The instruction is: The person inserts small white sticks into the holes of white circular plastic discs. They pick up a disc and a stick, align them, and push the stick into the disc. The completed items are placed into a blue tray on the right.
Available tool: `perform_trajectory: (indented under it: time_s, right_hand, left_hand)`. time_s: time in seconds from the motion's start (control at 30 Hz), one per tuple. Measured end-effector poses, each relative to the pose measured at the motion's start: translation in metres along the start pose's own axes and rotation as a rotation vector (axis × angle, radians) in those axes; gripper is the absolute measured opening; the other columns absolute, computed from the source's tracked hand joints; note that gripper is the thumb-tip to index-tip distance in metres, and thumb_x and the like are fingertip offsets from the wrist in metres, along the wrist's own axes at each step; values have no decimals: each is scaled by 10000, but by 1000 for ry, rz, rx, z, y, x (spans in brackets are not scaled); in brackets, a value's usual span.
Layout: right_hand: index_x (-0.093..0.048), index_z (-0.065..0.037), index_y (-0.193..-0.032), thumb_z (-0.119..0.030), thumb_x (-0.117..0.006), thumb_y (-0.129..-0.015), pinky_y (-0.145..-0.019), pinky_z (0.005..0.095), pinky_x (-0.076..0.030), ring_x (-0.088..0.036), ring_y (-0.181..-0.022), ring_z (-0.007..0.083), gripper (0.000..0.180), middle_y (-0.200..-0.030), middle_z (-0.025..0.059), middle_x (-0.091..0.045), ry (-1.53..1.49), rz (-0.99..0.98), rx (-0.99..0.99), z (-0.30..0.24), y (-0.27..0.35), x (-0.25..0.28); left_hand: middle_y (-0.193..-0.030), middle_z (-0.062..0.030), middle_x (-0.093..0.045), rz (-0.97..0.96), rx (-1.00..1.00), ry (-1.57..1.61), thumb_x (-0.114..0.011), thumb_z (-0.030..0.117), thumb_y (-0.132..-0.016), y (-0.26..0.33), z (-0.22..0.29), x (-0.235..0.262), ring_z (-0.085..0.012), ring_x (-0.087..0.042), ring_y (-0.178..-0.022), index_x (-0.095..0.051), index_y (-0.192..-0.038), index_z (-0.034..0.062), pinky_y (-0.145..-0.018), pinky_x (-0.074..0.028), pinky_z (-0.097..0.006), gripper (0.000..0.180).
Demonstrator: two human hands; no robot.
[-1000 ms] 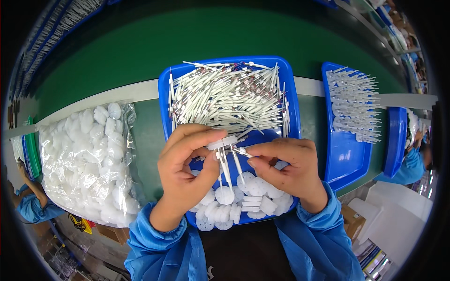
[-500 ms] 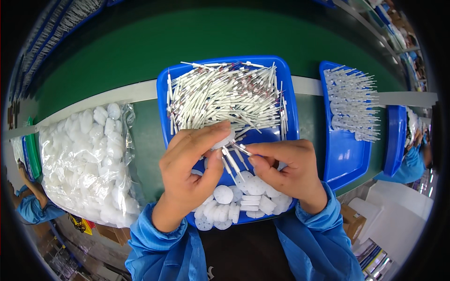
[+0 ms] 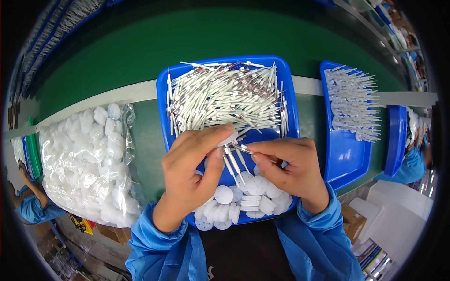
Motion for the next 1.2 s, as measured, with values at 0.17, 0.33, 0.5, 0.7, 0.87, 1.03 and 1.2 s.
perform_trajectory:
  time_s: [0.17,0.33,0.5,0.7,0.87,1.03,1.2]
  right_hand:
    - [-836,-31,-1083,-42,-845,-898,-556,300,-545,-716,-589,186,186,-756,107,-761,8,42,-40,3,1,4]
    - [-815,-60,-1070,-94,-868,-887,-530,317,-533,-709,-574,208,193,-736,66,-746,144,59,-5,-3,0,-5]
    - [-787,-109,-1016,-179,-907,-858,-497,340,-509,-690,-552,206,210,-695,30,-709,365,154,153,-2,1,-8]
    - [-776,-69,-1040,-153,-895,-851,-515,319,-512,-695,-589,179,239,-749,8,-719,612,200,324,-20,5,-10]
    - [-775,-29,-1106,-123,-864,-853,-539,311,-527,-701,-644,169,284,-803,16,-726,582,214,406,-23,5,-13]
    - [-773,-14,-1147,-114,-858,-852,-554,307,-532,-700,-658,171,322,-841,28,-742,570,192,446,-25,6,-16]
    - [-794,-35,-1157,-130,-864,-840,-580,312,-539,-710,-692,177,338,-930,63,-776,489,201,423,-13,7,-11]
  left_hand:
    - [-1233,-178,-815,-39,46,28,-674,-29,-983,2,-1,-1,-217,-734,-949,-770,-1296,-28,-851,-572,-318,328]
    - [-1206,-160,-821,-40,105,-3,-729,-58,-925,2,2,-3,-232,-745,-908,-788,-1286,-15,-800,-586,-329,369]
    - [-1129,-157,-827,-42,4,-53,-746,-54,-918,2,3,-9,-214,-730,-824,-793,-1290,-15,-760,-579,-318,377]
    - [-993,-157,-824,-59,3,-125,-764,-55,-899,3,11,-9,-231,-727,-741,-801,-1283,-12,-714,-578,-326,388]
    - [-956,-154,-817,-51,41,-95,-773,-72,-881,4,12,-6,-235,-722,-688,-800,-1278,-16,-664,-587,-325,401]
    - [-944,-148,-811,-64,51,-61,-784,-55,-888,10,12,-6,-219,-714,-691,-792,-1304,-6,-650,-576,-320,419]
    - [-1075,-142,-811,-75,221,112,-851,61,-892,3,2,-7,-227,-732,-835,-783,-1308,14,-726,-585,-326,424]
Point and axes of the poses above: each hand's wrist, its own y-axis away from the middle knuckle, its own x-axis out of the back of the hand, z = x × y, the point moved 6 cm from there along -y, towards the middle knuckle
